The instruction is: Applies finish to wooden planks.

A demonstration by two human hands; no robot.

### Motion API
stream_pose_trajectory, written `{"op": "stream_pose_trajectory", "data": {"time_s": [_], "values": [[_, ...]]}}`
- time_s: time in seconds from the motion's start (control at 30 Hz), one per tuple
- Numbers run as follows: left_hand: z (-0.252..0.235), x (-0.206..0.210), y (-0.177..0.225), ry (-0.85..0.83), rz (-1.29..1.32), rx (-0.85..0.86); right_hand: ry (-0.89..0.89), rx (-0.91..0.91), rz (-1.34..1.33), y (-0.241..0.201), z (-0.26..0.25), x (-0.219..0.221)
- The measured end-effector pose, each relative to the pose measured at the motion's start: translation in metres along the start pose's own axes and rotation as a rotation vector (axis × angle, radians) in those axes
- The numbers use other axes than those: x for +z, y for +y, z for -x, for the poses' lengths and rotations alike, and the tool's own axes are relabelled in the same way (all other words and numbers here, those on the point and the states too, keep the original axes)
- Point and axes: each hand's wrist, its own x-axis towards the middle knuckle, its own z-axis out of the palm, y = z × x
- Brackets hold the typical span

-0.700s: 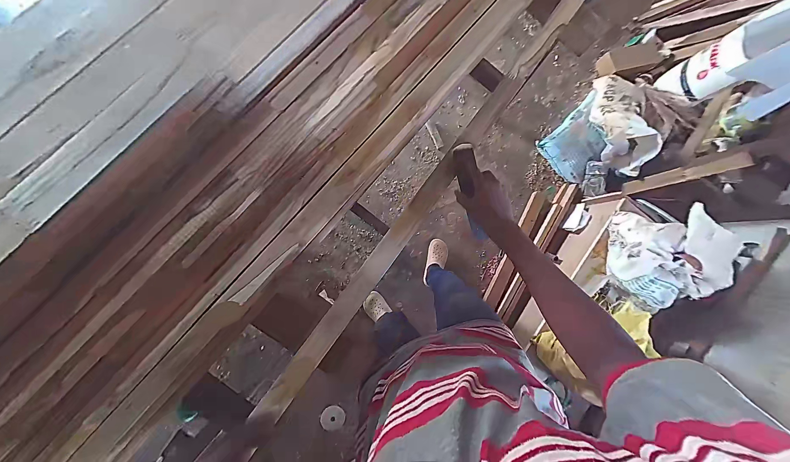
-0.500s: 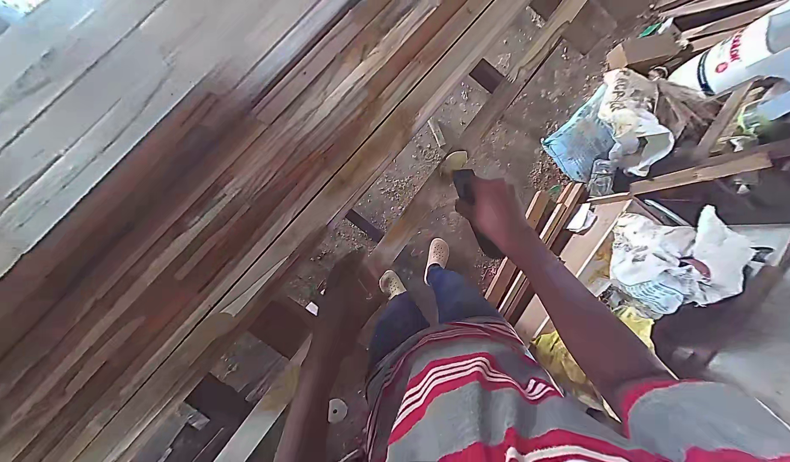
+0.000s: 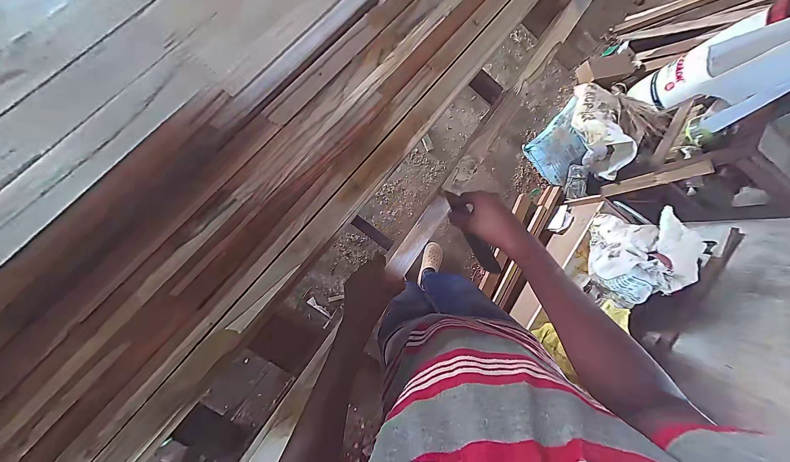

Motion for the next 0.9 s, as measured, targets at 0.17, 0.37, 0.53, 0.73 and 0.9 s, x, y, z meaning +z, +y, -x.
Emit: {"op": "stream_pose_trajectory", "data": {"time_s": [0.17, 0.37, 0.53, 0.73, 0.9], "values": [[0.005, 0.004, 0.009, 0.064, -0.047, -0.066, -0.101, -0.016, -0.093, 0.024, 0.013, 0.009], [0.008, 0.009, 0.018, 0.183, -0.103, -0.142, -0.01, -0.032, -0.394, 0.08, -0.011, -0.016], [0.006, 0.014, 0.025, 0.195, -0.15, -0.218, 0.034, -0.064, -0.533, 0.082, -0.025, -0.019], [0.007, 0.022, 0.022, 0.282, -0.176, -0.151, 0.061, -0.09, -0.461, 0.076, -0.027, 0.011], [0.007, 0.017, 0.016, 0.239, -0.15, -0.132, -0.021, -0.071, -0.346, 0.066, -0.011, 0.016]]}}
